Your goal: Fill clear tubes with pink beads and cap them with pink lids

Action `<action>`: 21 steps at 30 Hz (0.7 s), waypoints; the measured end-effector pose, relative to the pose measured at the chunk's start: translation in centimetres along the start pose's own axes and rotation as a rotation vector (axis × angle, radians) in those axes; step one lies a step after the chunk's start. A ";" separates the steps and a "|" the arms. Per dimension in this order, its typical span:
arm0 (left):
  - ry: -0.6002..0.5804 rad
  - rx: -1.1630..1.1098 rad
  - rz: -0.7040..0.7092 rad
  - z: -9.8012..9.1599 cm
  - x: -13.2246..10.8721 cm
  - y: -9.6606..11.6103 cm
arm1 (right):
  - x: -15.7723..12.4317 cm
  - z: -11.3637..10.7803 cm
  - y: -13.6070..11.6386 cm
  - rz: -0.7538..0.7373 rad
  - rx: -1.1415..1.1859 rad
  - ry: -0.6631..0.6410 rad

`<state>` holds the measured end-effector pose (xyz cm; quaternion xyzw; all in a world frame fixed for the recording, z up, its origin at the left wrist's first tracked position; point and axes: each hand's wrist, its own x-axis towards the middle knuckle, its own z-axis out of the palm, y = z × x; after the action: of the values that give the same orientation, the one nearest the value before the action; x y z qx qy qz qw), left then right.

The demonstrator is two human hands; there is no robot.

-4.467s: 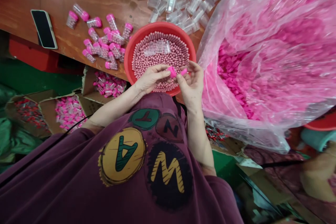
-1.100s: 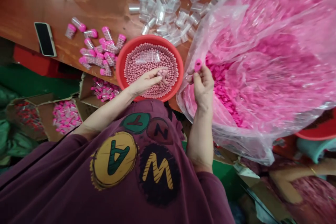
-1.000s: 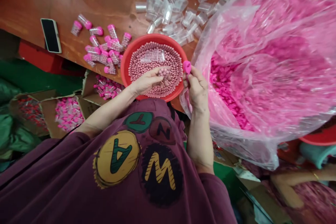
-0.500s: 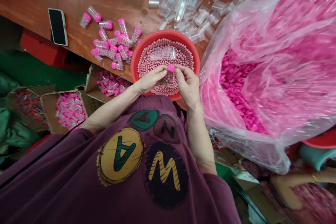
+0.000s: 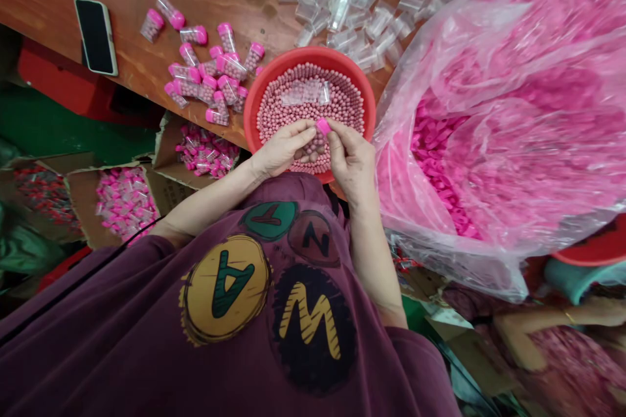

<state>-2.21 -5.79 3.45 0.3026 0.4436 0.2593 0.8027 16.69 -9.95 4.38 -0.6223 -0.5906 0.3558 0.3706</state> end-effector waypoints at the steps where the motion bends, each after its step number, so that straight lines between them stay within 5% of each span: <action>1: 0.009 0.004 0.014 0.0 -0.1 0.1 | -0.1 -0.2 0.0 -0.015 -0.034 -0.011; 7: 0.032 -0.024 0.009 0.4 -0.4 0.4 | -0.6 -0.5 0.0 -0.047 -0.232 -0.070; 16: -0.011 -0.137 0.048 0.0 -0.5 -1.3 | -1.7 0.1 0.4 -0.094 -0.011 -0.164; 21: -0.082 -0.022 0.166 -2.4 0.0 -1.6 | -1.6 1.1 2.8 0.149 0.263 -0.027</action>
<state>-4.04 -6.21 1.29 0.3401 0.3810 0.3173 0.7991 17.02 -11.57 1.38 -0.6057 -0.4961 0.4647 0.4136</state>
